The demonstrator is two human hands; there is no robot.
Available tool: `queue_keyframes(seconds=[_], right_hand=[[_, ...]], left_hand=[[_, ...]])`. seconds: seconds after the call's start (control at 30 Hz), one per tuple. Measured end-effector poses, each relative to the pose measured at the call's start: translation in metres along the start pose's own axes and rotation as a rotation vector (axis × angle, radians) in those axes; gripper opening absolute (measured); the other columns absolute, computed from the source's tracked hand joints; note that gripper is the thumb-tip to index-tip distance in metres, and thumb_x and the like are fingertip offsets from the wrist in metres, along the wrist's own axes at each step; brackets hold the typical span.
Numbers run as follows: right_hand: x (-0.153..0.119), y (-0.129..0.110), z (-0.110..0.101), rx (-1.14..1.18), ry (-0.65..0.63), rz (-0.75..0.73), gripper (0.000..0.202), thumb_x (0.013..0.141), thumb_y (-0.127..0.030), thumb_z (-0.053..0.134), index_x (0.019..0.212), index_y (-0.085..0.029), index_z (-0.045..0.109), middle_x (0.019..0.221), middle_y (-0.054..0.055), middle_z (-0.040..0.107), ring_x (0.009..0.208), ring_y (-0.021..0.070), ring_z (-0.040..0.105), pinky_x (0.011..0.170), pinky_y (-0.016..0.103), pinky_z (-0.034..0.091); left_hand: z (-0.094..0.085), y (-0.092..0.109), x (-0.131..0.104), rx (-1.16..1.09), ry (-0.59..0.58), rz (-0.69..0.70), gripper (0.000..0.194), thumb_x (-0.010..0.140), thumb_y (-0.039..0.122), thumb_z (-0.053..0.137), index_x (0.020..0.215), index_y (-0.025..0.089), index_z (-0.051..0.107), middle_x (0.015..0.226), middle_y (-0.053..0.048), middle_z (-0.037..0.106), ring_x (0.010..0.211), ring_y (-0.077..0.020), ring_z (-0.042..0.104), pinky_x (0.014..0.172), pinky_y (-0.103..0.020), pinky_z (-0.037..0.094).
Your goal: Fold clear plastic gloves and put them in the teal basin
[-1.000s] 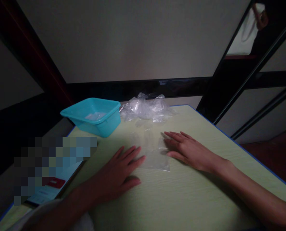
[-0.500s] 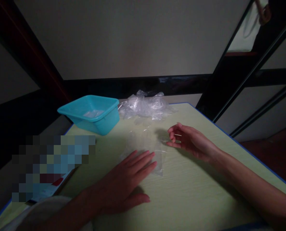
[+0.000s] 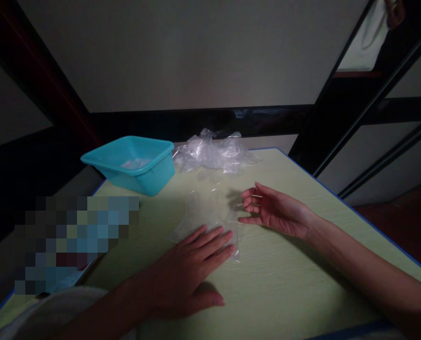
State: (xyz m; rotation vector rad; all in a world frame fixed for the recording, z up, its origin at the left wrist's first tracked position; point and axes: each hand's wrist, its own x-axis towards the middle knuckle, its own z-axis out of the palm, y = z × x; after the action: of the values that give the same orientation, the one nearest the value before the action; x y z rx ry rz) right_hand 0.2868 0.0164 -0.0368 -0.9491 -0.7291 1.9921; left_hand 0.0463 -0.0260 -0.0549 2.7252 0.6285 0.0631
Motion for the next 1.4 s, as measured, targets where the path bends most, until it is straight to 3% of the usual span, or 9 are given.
queue_keyframes(seconds=[0.57,0.93,1.4], right_hand=[[0.005,0.008,0.004,-0.013,0.048,-0.016,0.030,0.095,-0.026,0.035,0.079,-0.014,0.058,0.063,0.000,0.058,0.058,0.0095,0.056,0.070,0.029,0.050],[0.009,0.011,0.007,0.007,-0.021,-0.065,0.030,0.094,-0.029,0.036,0.081,-0.015,0.059,0.066,0.001,0.059,0.061,0.0112,0.057,0.071,0.029,0.049],[0.013,0.011,0.009,0.136,0.026,-0.123,0.038,0.095,-0.031,0.030,0.078,-0.015,0.059,0.062,0.001,0.059,0.058,0.0116,0.056,0.071,0.032,0.049]], left_hand=[[0.001,0.001,-0.001,0.003,-0.001,0.012,0.065,0.086,0.051,0.047,0.140,0.018,0.030,0.149,-0.007,0.022,0.138,-0.0247,0.017,0.113,-0.043,0.013],[0.001,0.000,-0.002,-0.019,0.008,0.029,0.065,0.086,0.050,0.048,0.141,0.022,0.027,0.150,-0.005,0.021,0.138,-0.0247,0.017,0.113,-0.044,0.013],[-0.001,0.003,0.000,-0.003,-0.032,0.035,0.067,0.086,0.053,0.044,0.141,0.020,0.026,0.150,-0.006,0.019,0.138,-0.0247,0.015,0.113,-0.042,0.011]])
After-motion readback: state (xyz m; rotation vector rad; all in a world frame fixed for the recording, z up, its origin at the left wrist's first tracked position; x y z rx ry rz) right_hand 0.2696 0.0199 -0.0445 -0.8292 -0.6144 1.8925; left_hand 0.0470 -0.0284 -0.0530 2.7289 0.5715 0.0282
